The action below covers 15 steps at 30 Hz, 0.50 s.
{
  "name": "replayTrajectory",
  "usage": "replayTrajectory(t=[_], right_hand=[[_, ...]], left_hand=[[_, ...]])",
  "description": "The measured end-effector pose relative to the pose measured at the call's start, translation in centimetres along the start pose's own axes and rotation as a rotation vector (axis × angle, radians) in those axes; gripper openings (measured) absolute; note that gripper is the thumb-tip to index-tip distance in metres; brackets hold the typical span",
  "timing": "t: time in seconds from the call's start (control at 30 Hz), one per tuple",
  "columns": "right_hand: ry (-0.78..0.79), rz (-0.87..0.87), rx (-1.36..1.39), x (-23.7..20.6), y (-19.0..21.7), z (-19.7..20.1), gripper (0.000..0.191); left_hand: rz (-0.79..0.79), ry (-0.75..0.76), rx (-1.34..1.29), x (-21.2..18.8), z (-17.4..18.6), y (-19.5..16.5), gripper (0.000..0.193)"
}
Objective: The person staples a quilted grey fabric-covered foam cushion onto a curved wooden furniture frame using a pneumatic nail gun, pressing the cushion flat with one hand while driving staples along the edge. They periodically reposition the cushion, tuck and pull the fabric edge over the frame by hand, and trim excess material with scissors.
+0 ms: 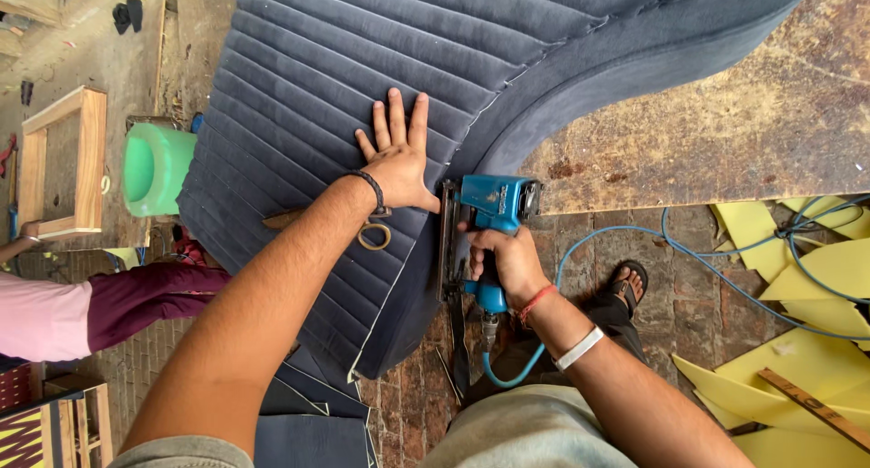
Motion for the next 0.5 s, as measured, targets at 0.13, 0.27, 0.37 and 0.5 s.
replayTrajectory(t=[0.13, 0.27, 0.37, 0.5], right_hand=[[-0.030, 0.018, -0.060, -0.5, -0.9, -0.1, 0.026], [0.029, -0.019, 0.040, -1.3, -2.0, 0.2, 0.029], [0.057, 0.013, 0.071, -1.8, -2.7, 0.3, 0.033], [0.091, 0.014, 0.154, -1.9, -3.2, 0.0, 0.037]], left_hand=[[-0.156, 0.079, 0.051, -1.6, -0.3, 1.1, 0.166], [-0.239, 0.103, 0.078, -1.9, -0.6, 2.4, 0.158], [-0.275, 0.124, 0.083, -1.6, -0.7, 2.7, 0.153], [-0.172, 0.062, 0.086, -2.0, -1.4, 2.4, 0.148]])
Point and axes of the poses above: each hand's wrist, its own x-axis towards the middle knuckle, its own z-axis out of the back of the hand, y = z × x, the point moved 3 cm from there along x, towards the middle knuckle, and after that the axes turned 2 degrees about x, right-handed, at the moved point
